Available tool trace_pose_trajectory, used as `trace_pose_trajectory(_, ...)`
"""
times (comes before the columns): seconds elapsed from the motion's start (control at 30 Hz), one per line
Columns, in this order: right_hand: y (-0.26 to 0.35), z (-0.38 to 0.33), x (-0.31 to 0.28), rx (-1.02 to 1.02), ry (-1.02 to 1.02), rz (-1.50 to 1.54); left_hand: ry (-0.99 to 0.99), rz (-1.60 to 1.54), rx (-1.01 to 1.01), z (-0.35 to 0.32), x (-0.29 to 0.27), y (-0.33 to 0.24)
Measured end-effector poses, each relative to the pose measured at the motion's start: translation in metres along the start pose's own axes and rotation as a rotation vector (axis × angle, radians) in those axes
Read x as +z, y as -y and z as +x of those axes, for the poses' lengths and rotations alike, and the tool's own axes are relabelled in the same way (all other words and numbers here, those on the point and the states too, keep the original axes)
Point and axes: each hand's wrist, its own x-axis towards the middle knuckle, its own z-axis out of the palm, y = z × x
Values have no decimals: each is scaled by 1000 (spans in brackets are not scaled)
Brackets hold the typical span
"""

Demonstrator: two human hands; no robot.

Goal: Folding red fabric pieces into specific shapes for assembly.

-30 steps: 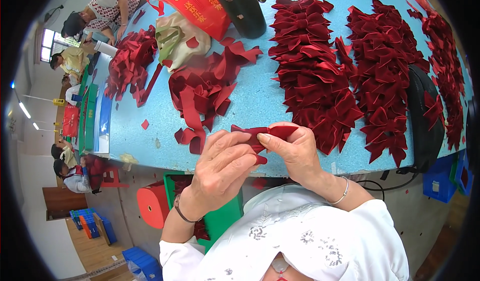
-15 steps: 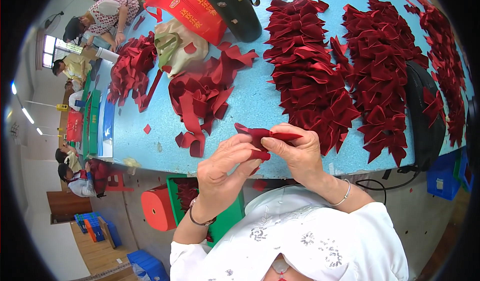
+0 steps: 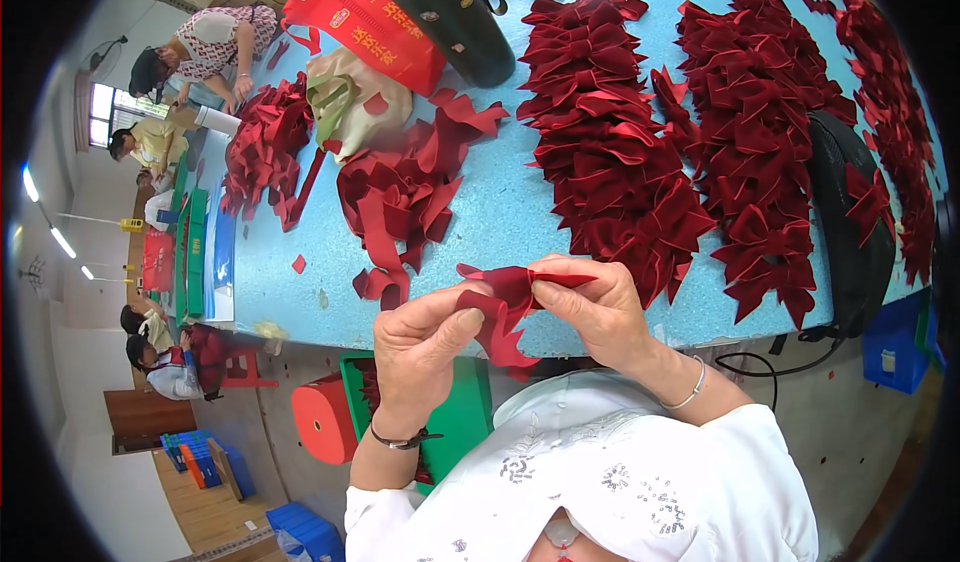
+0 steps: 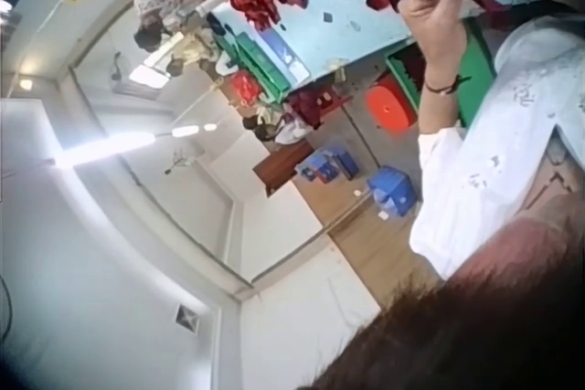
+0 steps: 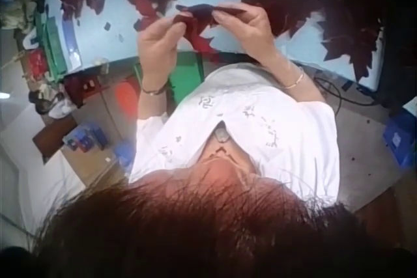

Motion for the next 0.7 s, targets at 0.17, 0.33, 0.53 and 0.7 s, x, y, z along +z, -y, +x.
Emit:
trace_pose_trajectory(0.17, 6, -1, -2, -17, 66, -49, -22, -44, -10, -1, 5, -2)
trace_pose_trajectory(0.33, 12, -2, 1, -15, 68, -144, -50, -86, -13, -1, 9, -2)
trace_pose_trajectory(0.53, 8, -3, -3, -83, 95, -104, -66, -195, 0, -4, 13, -2)
trace_pose_trajectory(0.7, 9, -2, -1, -181, 112, -109, -24, -169, 4, -8, 12, -4)
